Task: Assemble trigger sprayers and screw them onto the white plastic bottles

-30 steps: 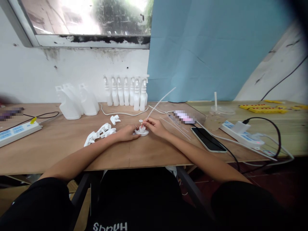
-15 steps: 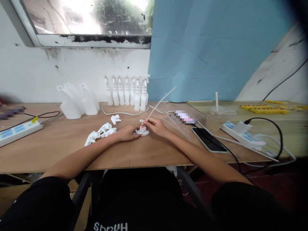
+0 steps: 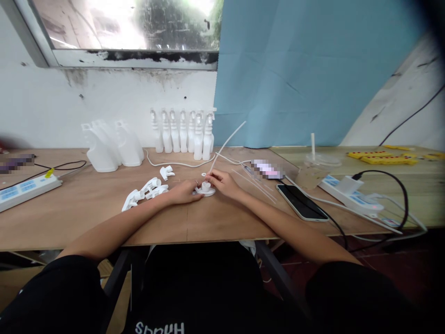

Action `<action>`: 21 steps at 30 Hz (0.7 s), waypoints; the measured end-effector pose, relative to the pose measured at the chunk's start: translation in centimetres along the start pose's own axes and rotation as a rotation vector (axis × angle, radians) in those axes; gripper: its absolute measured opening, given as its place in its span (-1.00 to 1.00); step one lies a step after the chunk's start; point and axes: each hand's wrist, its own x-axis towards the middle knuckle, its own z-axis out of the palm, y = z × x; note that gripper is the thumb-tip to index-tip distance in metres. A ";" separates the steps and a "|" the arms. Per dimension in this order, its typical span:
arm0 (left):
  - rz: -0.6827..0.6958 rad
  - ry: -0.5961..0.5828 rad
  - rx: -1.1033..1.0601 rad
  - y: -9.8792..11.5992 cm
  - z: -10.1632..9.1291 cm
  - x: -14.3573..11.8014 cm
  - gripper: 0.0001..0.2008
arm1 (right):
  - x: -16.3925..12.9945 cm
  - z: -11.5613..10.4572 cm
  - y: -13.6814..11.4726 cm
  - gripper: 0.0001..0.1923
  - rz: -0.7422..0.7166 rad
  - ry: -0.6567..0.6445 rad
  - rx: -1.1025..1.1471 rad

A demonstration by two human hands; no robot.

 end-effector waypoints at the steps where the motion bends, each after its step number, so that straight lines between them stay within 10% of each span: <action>1: -0.004 0.003 0.005 0.0 0.0 0.0 -0.76 | 0.0 0.0 0.0 -0.69 -0.001 0.006 0.002; 21: 0.018 0.003 -0.005 -0.5 0.2 0.1 -0.72 | -0.2 0.7 0.2 -0.74 -0.074 0.056 -0.200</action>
